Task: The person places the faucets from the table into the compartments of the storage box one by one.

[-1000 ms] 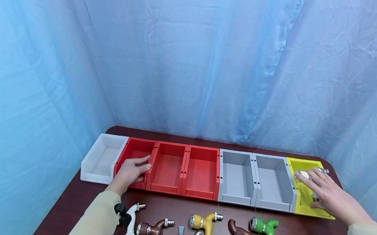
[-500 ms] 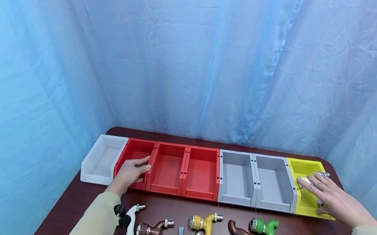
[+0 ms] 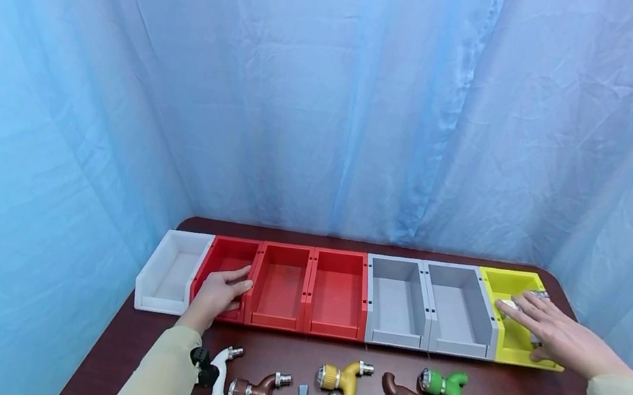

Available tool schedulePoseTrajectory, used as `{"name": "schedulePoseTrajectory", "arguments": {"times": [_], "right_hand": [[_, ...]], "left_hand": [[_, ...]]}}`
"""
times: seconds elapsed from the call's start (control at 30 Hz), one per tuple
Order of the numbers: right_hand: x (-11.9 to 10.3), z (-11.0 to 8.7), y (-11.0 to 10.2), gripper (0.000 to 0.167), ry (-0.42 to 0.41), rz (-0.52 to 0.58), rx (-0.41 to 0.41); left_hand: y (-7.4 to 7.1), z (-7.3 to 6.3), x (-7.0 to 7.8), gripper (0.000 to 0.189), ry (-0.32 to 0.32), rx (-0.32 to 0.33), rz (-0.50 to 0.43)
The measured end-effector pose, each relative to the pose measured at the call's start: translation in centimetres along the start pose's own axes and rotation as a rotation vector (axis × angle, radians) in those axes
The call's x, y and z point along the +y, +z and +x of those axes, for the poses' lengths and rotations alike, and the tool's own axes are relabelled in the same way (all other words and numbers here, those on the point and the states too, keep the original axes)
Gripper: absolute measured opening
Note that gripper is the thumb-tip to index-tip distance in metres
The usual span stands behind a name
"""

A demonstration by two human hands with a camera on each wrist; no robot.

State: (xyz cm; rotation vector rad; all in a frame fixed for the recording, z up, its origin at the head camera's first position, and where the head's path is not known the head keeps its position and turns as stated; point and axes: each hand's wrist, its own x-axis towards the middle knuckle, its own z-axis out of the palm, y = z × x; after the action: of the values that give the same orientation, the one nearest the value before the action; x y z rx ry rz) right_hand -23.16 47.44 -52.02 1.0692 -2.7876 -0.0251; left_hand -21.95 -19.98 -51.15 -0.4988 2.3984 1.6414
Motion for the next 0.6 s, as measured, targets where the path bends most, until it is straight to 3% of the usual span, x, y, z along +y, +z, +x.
{"name": "schedulePoseTrajectory", "arguments": {"times": [0.23,0.33,0.6], "right_hand": [[-0.4,0.03,-0.25,0.118,-0.001,-0.083,-0.021],[-0.47,-0.09,-0.29,0.119,-0.008,-0.065,-0.016],[0.16,-0.38,0.35,0.111,-0.07,-0.083,0.11]], "left_hand": [[-0.03,-0.12,-0.12,0.06,0.0,-0.004,0.0],[-0.06,-0.16,-0.12,0.06,-0.002,-0.007,0.001],[-0.13,-0.2,0.12,0.061,0.006,-0.007,0.011]]}}
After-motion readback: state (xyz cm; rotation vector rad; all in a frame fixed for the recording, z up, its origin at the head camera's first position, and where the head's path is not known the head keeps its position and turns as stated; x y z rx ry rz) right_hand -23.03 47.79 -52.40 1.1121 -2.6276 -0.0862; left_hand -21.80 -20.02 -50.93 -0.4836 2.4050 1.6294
